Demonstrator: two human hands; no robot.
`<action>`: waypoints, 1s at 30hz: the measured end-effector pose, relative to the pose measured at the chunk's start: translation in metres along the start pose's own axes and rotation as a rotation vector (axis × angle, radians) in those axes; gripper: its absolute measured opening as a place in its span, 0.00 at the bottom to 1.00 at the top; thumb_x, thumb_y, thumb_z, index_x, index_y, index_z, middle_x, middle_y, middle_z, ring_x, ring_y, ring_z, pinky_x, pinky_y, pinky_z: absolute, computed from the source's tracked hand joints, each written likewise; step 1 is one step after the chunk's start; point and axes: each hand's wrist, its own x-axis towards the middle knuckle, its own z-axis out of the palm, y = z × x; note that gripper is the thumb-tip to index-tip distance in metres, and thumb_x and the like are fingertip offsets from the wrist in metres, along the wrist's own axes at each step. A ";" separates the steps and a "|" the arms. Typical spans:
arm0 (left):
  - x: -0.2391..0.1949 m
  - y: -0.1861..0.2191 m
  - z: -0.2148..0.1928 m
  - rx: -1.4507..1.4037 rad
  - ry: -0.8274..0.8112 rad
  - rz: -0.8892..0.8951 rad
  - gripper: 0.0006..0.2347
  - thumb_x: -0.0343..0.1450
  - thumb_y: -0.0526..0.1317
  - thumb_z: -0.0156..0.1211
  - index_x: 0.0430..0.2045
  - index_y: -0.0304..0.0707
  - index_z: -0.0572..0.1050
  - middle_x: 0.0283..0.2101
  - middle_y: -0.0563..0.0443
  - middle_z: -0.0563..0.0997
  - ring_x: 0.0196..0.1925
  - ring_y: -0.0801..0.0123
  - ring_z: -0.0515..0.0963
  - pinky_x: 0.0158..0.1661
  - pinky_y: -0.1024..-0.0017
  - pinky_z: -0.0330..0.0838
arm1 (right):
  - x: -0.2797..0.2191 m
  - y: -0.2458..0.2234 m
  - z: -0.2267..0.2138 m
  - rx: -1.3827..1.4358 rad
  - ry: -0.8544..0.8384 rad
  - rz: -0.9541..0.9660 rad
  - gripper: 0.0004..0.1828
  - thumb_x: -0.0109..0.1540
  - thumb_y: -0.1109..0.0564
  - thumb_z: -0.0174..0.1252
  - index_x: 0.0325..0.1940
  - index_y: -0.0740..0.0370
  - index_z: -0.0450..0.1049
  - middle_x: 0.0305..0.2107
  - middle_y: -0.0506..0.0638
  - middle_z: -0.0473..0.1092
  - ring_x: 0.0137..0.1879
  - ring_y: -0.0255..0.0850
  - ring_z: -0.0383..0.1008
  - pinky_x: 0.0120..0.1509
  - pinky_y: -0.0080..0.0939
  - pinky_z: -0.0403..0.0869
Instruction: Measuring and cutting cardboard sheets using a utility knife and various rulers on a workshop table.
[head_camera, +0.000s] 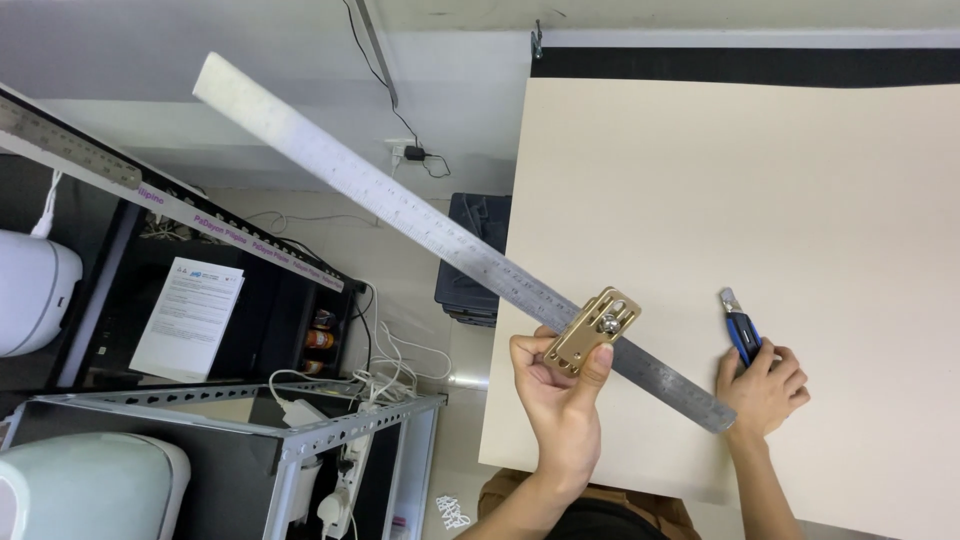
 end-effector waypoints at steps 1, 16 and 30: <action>0.000 0.000 0.000 -0.019 0.004 0.014 0.17 0.65 0.37 0.72 0.31 0.41 0.62 0.32 0.49 0.71 0.32 0.71 0.71 0.37 0.73 0.66 | 0.000 -0.001 -0.001 0.031 -0.022 0.020 0.23 0.68 0.45 0.54 0.60 0.61 0.76 0.55 0.57 0.68 0.56 0.56 0.65 0.57 0.55 0.59; 0.000 0.001 -0.002 -0.089 0.016 -0.002 0.18 0.64 0.35 0.72 0.32 0.41 0.62 0.36 0.47 0.72 0.37 0.68 0.75 0.38 0.73 0.70 | -0.002 0.003 0.007 0.016 -0.051 0.023 0.24 0.68 0.43 0.53 0.61 0.62 0.75 0.55 0.57 0.68 0.58 0.56 0.64 0.58 0.55 0.59; 0.028 -0.014 -0.051 0.182 -0.130 -0.007 0.17 0.64 0.36 0.73 0.32 0.41 0.64 0.34 0.49 0.70 0.30 0.73 0.68 0.30 0.77 0.61 | -0.004 0.000 0.011 -0.082 0.058 0.020 0.23 0.64 0.43 0.56 0.58 0.56 0.76 0.54 0.53 0.71 0.54 0.54 0.70 0.54 0.55 0.65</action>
